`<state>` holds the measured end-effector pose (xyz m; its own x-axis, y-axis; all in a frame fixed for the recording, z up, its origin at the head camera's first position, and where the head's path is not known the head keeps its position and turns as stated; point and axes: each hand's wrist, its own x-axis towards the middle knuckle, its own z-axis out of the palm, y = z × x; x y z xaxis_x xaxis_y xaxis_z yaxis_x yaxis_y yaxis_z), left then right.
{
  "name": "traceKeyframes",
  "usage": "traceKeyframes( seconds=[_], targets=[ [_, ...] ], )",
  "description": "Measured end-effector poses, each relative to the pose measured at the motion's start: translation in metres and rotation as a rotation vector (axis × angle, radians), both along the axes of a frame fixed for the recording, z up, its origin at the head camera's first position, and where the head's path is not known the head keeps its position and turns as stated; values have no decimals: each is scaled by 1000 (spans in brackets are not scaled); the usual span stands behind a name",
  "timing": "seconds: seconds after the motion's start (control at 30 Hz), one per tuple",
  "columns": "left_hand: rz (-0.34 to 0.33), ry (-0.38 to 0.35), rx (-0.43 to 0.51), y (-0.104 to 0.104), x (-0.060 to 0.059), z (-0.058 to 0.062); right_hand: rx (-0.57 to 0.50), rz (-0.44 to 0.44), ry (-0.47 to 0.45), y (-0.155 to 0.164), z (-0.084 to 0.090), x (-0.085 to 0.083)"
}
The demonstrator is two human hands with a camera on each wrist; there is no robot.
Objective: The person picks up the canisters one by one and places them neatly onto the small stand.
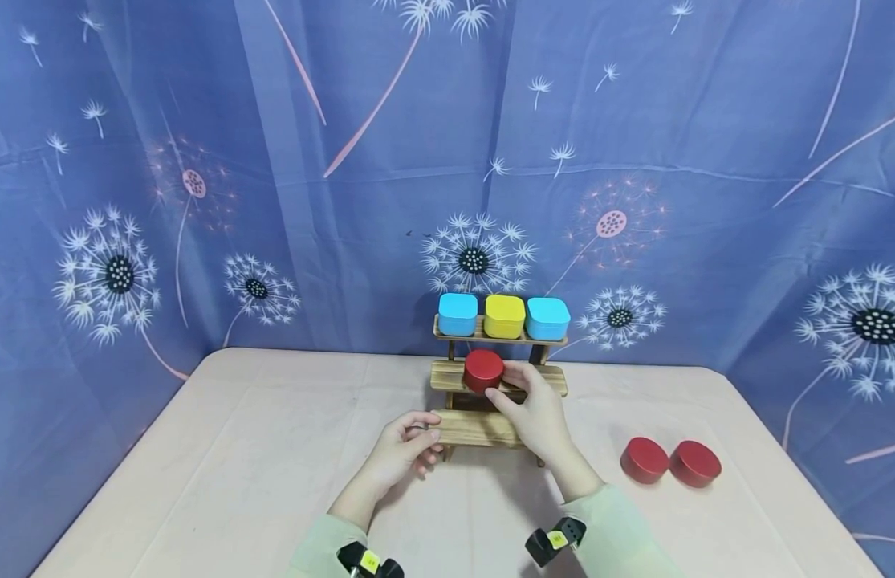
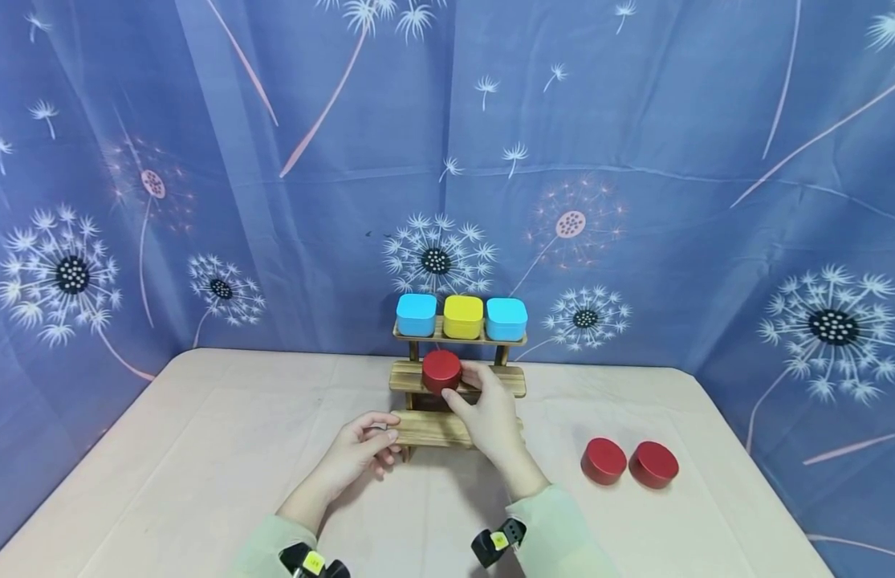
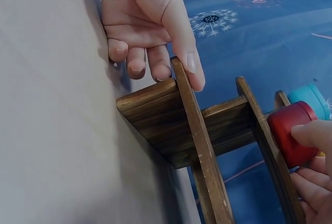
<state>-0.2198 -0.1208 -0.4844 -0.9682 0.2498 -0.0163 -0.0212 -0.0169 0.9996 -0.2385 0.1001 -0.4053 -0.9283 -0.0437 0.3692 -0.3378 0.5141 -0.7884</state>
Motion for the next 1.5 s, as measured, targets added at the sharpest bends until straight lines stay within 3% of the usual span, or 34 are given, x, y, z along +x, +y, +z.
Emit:
traceKeyframes(
  seconds=[0.7,1.5],
  targets=[
    [6,-5,6,1,1,1,12,-28,31,-3,-2,1],
    [1,10,14,0,-2,-4,-78,74,62,16,-11,10]
  ],
)
